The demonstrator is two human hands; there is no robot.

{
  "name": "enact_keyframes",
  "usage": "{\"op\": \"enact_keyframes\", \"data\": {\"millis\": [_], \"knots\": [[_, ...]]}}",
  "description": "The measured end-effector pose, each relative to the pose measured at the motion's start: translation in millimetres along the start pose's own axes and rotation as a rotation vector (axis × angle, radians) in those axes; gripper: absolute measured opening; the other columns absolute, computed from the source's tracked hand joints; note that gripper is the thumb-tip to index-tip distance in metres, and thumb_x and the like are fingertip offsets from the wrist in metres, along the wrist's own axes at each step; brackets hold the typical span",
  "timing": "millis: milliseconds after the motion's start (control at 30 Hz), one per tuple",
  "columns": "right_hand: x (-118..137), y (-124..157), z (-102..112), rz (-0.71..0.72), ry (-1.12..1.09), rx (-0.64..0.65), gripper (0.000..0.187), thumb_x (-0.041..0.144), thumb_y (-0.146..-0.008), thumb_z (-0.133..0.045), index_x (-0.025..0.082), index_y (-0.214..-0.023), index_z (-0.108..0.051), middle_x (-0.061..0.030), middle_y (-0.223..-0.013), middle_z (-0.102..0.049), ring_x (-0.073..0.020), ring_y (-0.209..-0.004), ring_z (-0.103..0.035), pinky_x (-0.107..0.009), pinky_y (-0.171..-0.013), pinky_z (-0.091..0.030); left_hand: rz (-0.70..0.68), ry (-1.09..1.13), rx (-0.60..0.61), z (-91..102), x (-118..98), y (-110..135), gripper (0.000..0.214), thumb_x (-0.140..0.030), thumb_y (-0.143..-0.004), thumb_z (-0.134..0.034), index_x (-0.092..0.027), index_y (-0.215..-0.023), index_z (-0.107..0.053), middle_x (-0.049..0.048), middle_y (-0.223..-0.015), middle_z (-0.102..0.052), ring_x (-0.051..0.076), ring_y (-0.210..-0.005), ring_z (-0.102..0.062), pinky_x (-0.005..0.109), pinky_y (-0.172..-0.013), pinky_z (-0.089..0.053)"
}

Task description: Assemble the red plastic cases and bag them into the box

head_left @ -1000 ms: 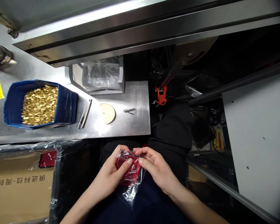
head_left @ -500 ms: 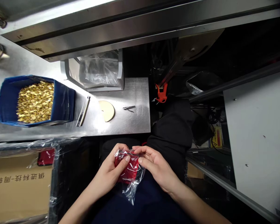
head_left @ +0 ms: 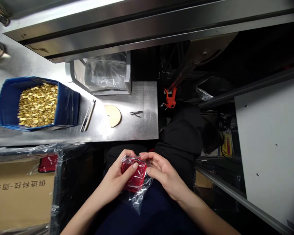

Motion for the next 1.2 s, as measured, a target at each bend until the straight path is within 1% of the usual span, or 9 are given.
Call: {"op": "enact_keyframes", "data": {"millis": [267, 400, 533, 700, 800, 933, 1000, 1100, 1200], "knots": [[-6.8, 6.1, 8.1, -0.001, 0.679, 0.037, 0.068, 0.041, -0.092, -0.073, 0.032, -0.151, -0.041, -0.0069, -0.144, -0.06, -0.0246, -0.124, -0.064, -0.041, -0.101, -0.056, 0.11, 0.27, -0.277, 12.2, 18.2, -2.9, 0.031, -0.051, -0.091, -0.07, -0.024, -0.106, -0.063, -0.0018, -0.092, -0.066, 0.014, -0.078, -0.06, 0.023, -0.072, -0.05], [15.0, 15.0, -2.2, 0.295, 1.011, 0.064, 0.058, 0.042, -0.1, -0.062, 0.035, -0.154, -0.04, -0.0061, -0.161, -0.041, -0.026, -0.147, -0.042, -0.046, -0.12, -0.041, 0.216, 0.576, -0.382, 16.4, 29.9, -4.1, 0.03, -0.036, -0.086, -0.077, -0.021, -0.111, -0.069, 0.0044, -0.103, -0.073, 0.019, -0.086, -0.068, 0.027, -0.076, -0.057], [25.5, 17.0, -24.5, 0.571, 1.316, 0.302, 0.067, 0.052, -0.09, -0.074, 0.032, -0.149, -0.049, -0.0049, -0.158, -0.048, -0.0292, -0.149, -0.038, -0.051, -0.125, -0.033, 0.311, 0.704, -0.285, 16.0, 30.2, -7.9, 0.022, -0.022, -0.088, -0.074, -0.018, -0.109, -0.07, 0.0075, -0.096, -0.076, 0.019, -0.08, -0.072, 0.028, -0.072, -0.058], [43.0, 15.2, -40.6, 0.994, 1.479, 0.216, 0.032, 0.014, -0.101, -0.057, 0.024, -0.129, -0.067, -0.0029, -0.129, -0.073, -0.0251, -0.133, -0.058, -0.048, -0.119, -0.039, 0.389, 0.834, -0.109, 8.4, 20.4, -5.0, 0.025, -0.027, -0.095, -0.063, -0.01, -0.111, -0.072, 0.0134, -0.093, -0.077, 0.021, -0.077, -0.072, 0.033, -0.077, -0.06], [53.2, 20.6, -45.2, 1.126, 1.352, 0.227, 0.025, 0.021, -0.101, -0.06, 0.021, -0.124, -0.07, -0.0032, -0.113, -0.078, -0.0256, -0.122, -0.065, -0.043, -0.109, -0.048, 0.343, 0.781, -0.007, 2.7, 15.1, 2.9, 0.045, -0.047, -0.1, -0.056, -0.01, -0.12, -0.07, 0.0166, -0.109, -0.076, 0.023, -0.091, -0.072, 0.035, -0.088, -0.057], [55.7, 17.4, -37.6, 1.002, 1.083, 0.202, 0.032, 0.026, -0.097, -0.069, 0.023, -0.129, -0.069, -0.0049, -0.112, -0.078, -0.0257, -0.115, -0.068, -0.039, -0.1, -0.055, -0.094, 0.399, -0.215, 24.2, -2.1, 18.1, 0.059, -0.065, -0.098, -0.049, -0.024, -0.139, -0.06, 0.0118, -0.148, -0.058, 0.028, -0.134, -0.054, 0.041, -0.114, -0.041], [48.0, 6.0, -27.8, 0.775, 0.933, 0.122, 0.029, 0.029, -0.097, -0.069, 0.028, -0.126, -0.071, -0.005, -0.115, -0.078, -0.0257, -0.112, -0.071, -0.037, -0.097, -0.058, -0.3, 0.226, -0.167, 24.6, -16.8, 28.9, 0.066, -0.065, -0.092, -0.061, -0.03, -0.148, -0.051, 0.0093, -0.155, -0.051, 0.031, -0.142, -0.045, 0.043, -0.118, -0.036], [21.2, -10.7, -15.9, 0.337, 0.767, 0.086, 0.029, 0.043, -0.098, -0.065, 0.029, -0.122, -0.074, -0.0073, -0.122, -0.076, -0.0282, -0.113, -0.072, -0.036, -0.096, -0.059, -0.376, 0.008, -0.083, 18.3, -26.1, 37.9, 0.064, -0.049, -0.08, -0.083, -0.025, -0.136, -0.061, 0.0103, -0.13, -0.065, 0.029, -0.12, -0.06, 0.041, -0.106, -0.046], [1.9, -13.6, -13.9, 0.177, 0.667, 0.164, 0.044, 0.056, -0.101, -0.052, 0.027, -0.129, -0.072, -0.0103, -0.13, -0.073, -0.0315, -0.123, -0.067, -0.041, -0.104, -0.055, -0.289, 0.029, -0.12, 17.2, -16.8, 33.7, 0.039, -0.047, -0.085, -0.078, -0.019, -0.111, -0.069, 0.0051, -0.098, -0.068, 0.02, -0.087, -0.062, 0.032, -0.082, -0.05]]}}
Point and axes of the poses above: each hand's wrist, its own y-axis away from the middle knuckle, its own z-axis out of the back of the hand, x = y × z, the point moved 6 cm from there along -y, towards the middle knuckle
